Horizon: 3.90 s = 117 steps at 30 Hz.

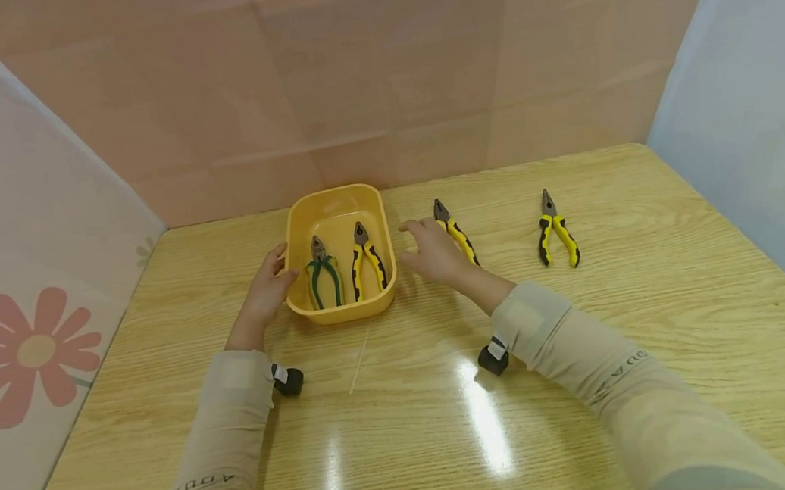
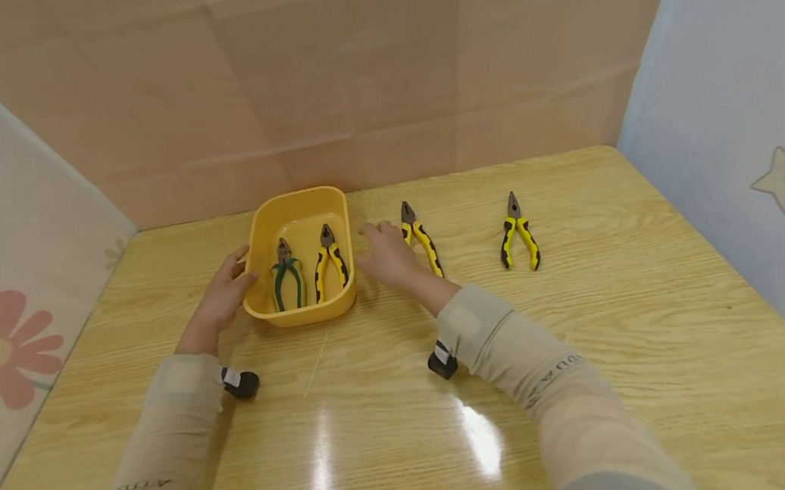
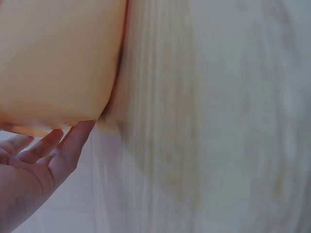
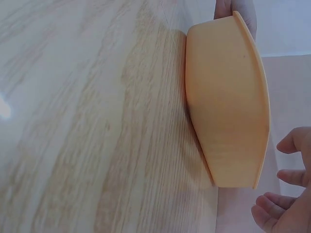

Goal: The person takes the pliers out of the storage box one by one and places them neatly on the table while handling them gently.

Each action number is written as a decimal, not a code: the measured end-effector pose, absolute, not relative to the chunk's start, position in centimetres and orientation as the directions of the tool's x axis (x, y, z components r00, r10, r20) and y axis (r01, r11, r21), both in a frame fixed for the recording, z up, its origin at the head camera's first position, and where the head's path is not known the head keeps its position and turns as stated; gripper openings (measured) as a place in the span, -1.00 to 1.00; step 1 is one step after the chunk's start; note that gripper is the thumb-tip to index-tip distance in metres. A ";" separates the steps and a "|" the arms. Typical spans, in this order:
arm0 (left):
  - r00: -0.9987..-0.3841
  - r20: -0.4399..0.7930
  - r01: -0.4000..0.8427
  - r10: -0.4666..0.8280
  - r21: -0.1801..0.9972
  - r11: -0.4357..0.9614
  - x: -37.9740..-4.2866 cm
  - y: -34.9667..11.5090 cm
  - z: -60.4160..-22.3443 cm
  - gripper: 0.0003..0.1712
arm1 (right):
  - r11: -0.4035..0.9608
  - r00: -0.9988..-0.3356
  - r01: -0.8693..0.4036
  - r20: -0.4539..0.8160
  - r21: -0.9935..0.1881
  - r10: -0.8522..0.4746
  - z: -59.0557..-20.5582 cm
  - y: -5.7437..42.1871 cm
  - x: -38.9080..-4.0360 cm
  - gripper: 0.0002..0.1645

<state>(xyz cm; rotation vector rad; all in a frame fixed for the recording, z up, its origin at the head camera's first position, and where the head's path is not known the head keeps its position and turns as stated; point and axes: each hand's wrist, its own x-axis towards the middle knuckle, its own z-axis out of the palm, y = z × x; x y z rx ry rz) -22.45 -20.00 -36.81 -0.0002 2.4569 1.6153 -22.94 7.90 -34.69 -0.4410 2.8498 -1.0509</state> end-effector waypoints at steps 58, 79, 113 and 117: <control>-0.980 -0.169 -0.115 0.108 0.916 0.385 -22.5 -20.0 -37.0 -0.33 | 0.595 -0.897 -0.353 0.079 -0.723 -0.436 -33.4 4.1 -21.0 -0.49; -0.979 -0.168 -0.117 0.116 0.926 0.358 -22.4 -19.9 -37.0 -0.32 | 0.635 -0.860 -0.421 0.063 -0.647 -0.506 -33.2 3.4 -21.4 -0.48; -0.978 -0.169 -0.116 0.119 0.927 0.355 -22.4 -19.9 -36.7 -0.31 | 0.825 -0.837 -0.418 -0.192 -0.380 -0.513 -33.7 0.3 -23.5 -0.43; -0.979 -0.172 -0.120 0.111 0.923 0.366 -22.4 -19.9 -36.7 -0.31 | 0.846 -0.837 -0.404 -0.232 -0.346 -0.495 -33.6 -0.1 -23.6 -0.38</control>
